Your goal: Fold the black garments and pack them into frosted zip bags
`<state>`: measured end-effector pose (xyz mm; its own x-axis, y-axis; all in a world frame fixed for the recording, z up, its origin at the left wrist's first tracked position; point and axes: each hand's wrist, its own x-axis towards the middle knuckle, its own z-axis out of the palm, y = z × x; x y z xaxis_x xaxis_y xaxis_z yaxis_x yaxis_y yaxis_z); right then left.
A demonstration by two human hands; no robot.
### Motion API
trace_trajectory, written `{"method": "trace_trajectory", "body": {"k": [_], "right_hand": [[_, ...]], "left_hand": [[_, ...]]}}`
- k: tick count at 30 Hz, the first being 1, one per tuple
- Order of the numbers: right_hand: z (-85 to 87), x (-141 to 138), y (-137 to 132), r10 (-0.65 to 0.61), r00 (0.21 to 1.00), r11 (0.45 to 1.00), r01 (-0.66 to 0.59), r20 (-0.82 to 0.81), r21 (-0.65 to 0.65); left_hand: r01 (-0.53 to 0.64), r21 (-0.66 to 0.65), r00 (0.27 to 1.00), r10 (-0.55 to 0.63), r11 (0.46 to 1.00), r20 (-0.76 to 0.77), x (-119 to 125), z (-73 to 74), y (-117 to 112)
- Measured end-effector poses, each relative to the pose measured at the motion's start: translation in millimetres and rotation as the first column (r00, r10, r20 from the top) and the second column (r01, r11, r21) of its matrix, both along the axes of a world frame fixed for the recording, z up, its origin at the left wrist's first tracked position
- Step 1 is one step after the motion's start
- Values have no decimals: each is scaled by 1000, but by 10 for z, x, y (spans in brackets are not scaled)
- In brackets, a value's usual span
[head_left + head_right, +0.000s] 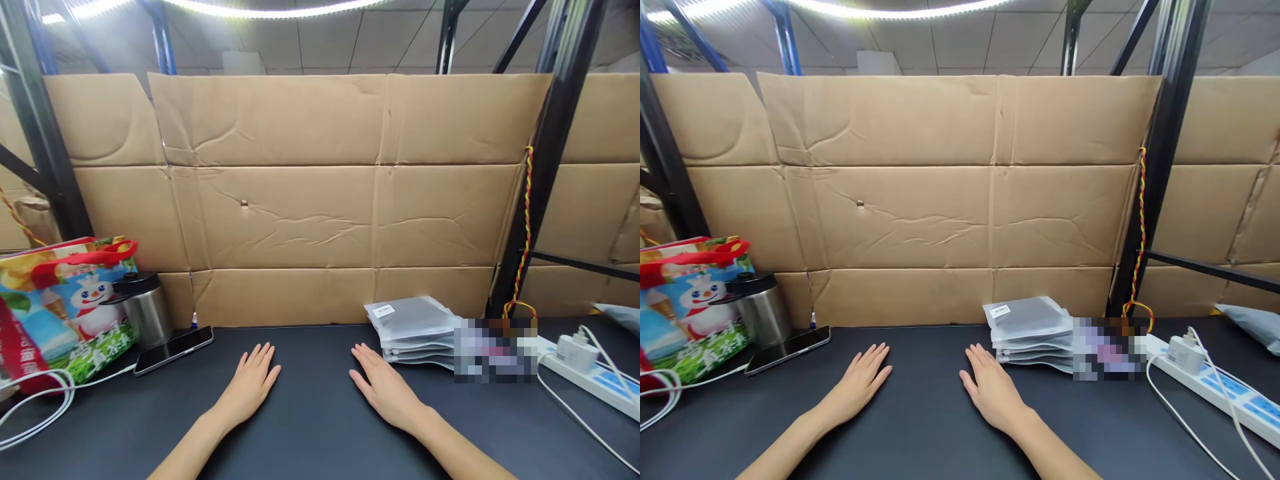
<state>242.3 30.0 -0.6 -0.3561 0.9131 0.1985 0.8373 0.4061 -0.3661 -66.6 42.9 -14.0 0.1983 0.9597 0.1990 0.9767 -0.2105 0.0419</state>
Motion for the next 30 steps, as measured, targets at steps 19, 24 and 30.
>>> {"method": "trace_trajectory", "body": {"k": [19,24,30], "right_hand": [[-1,5,-4,-1,1000,1000,1,-3,6],[-4,5,1,0,1000,1000,0,-1,2],[-2,7,-6,-6,1000,1000,6,7,-4]], "left_hand": [[6,11,1000,-6,1000,23,-9,-14,2],[1,4,1000,-1,1000,6,3,-6,-6],[1,-3,1000,-1,1000,-6,7,-4,-7]]}}
